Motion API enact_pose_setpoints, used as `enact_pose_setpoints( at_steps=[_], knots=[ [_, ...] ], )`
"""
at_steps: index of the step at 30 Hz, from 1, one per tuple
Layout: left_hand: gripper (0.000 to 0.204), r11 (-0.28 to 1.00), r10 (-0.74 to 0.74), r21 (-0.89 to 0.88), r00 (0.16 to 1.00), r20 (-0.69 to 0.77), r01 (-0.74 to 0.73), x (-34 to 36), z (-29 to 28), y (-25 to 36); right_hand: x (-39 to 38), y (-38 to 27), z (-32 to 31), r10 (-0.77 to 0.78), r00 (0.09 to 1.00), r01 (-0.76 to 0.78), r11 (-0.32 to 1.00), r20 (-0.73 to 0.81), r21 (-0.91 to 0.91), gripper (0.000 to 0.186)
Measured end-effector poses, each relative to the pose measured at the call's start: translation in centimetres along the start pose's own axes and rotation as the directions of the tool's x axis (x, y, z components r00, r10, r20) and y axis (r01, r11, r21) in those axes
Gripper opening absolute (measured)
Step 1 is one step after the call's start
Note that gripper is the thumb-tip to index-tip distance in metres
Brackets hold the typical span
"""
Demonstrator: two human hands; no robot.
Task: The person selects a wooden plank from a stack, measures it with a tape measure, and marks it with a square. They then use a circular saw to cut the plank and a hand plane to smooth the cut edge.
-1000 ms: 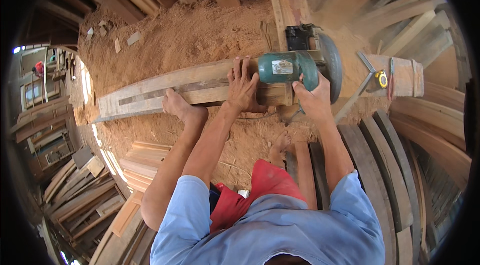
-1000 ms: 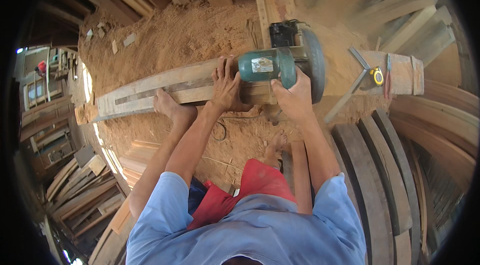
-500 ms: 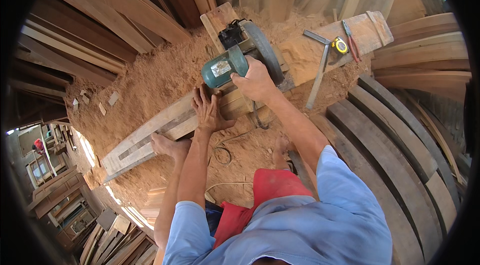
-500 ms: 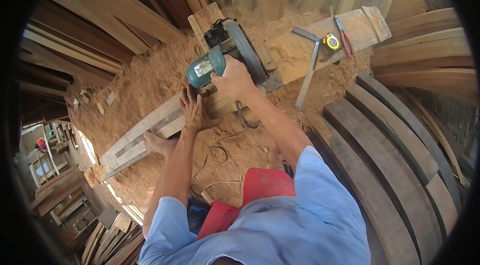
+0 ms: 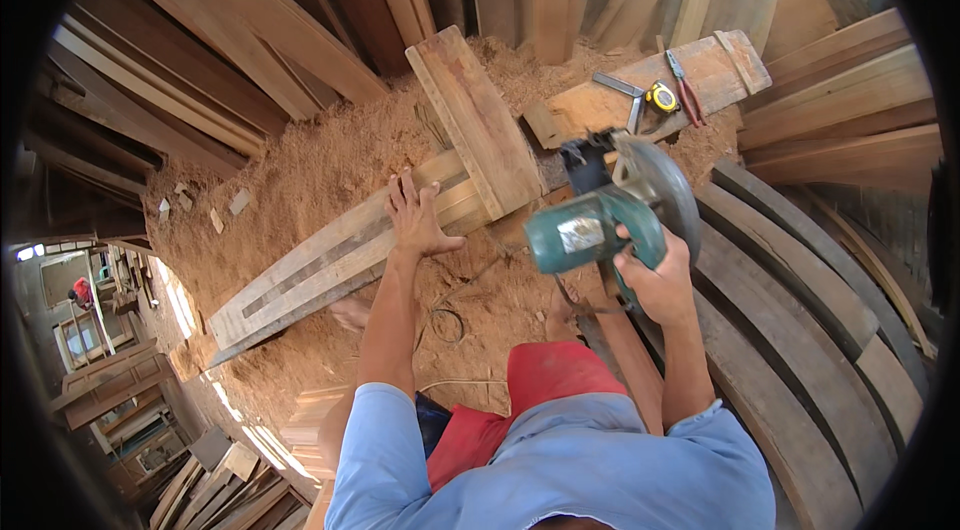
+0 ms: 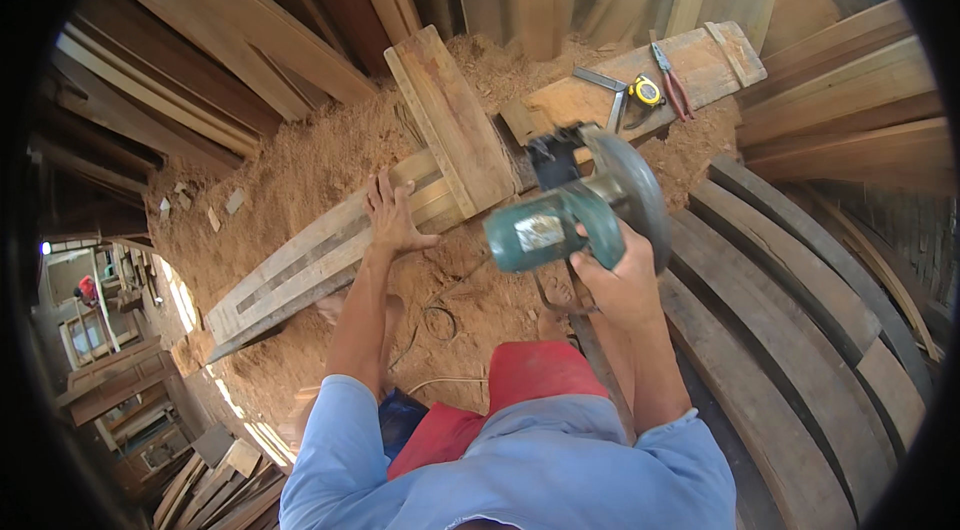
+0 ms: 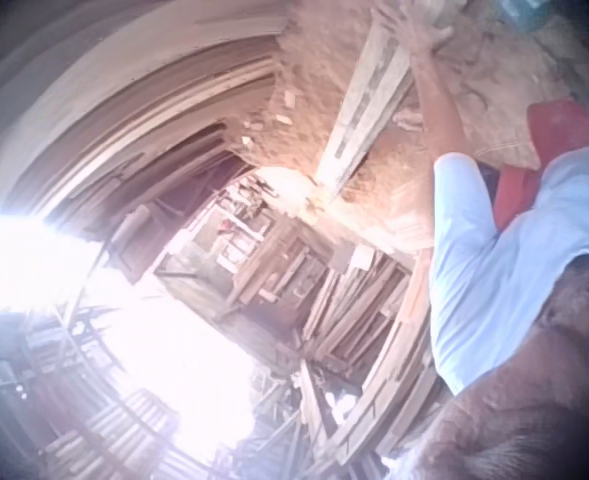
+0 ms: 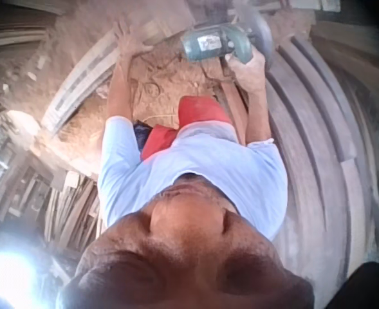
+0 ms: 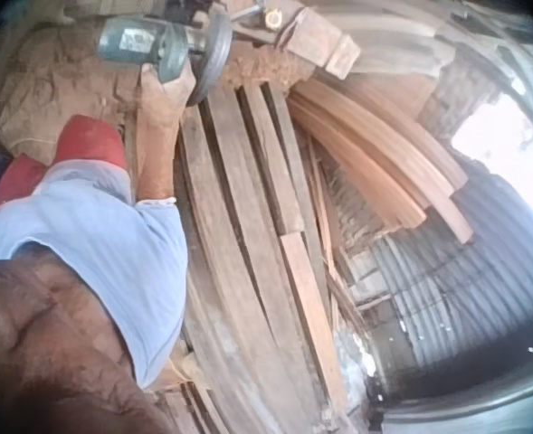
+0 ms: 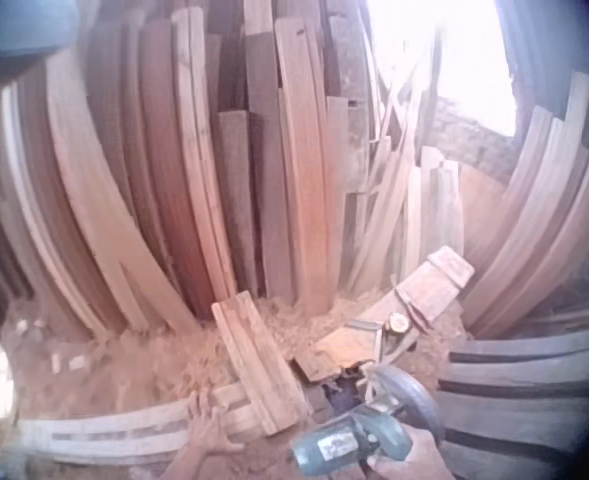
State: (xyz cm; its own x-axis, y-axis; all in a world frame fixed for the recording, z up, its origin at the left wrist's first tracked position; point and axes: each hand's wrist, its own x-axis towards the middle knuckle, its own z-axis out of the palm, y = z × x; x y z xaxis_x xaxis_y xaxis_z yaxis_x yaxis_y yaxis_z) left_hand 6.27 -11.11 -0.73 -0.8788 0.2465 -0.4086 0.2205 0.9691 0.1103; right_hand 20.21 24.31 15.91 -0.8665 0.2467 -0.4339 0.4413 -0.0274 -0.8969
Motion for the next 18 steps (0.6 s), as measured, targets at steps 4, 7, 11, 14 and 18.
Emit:
enact_pose_setpoints(
  at_steps=[4, 7, 11, 14, 18],
  knots=[
    [0.120, 1.000, 0.000, 0.010, 1.000, -0.013, 0.000, 0.1, -0.1, 0.4, -3.6, 2.2, -4.7, 0.161, 0.977, -0.161, 0.987, -0.143, 0.011, 0.025],
    [0.122, 0.999, 0.013, 0.039, 1.000, -0.023, -0.012, 0.4, 0.3, 0.2, -3.8, 6.3, -6.6, 0.093, 0.968, -0.126, 0.983, -0.234, -0.132, 0.026],
    [0.122, 0.998, 0.032, 0.046, 0.999, -0.039, -0.030, 0.6, 0.3, 0.1, -1.8, 12.7, -8.3, -0.007, 0.958, -0.127, 0.885, -0.286, -0.447, 0.033],
    [0.122, 0.996, 0.083, 0.049, 0.992, -0.094, -0.079, 0.7, 1.0, -0.7, 0.2, 14.2, -8.9, 0.077, 0.948, -0.246, 0.791, -0.308, -0.560, 0.038],
    [0.121, 0.979, 0.200, 0.063, 0.964, -0.174, -0.192, 0.2, 1.6, -1.2, 1.9, 18.5, -9.2, 0.196, 0.928, -0.357, 0.711, -0.317, -0.606, 0.035]
  ],
)
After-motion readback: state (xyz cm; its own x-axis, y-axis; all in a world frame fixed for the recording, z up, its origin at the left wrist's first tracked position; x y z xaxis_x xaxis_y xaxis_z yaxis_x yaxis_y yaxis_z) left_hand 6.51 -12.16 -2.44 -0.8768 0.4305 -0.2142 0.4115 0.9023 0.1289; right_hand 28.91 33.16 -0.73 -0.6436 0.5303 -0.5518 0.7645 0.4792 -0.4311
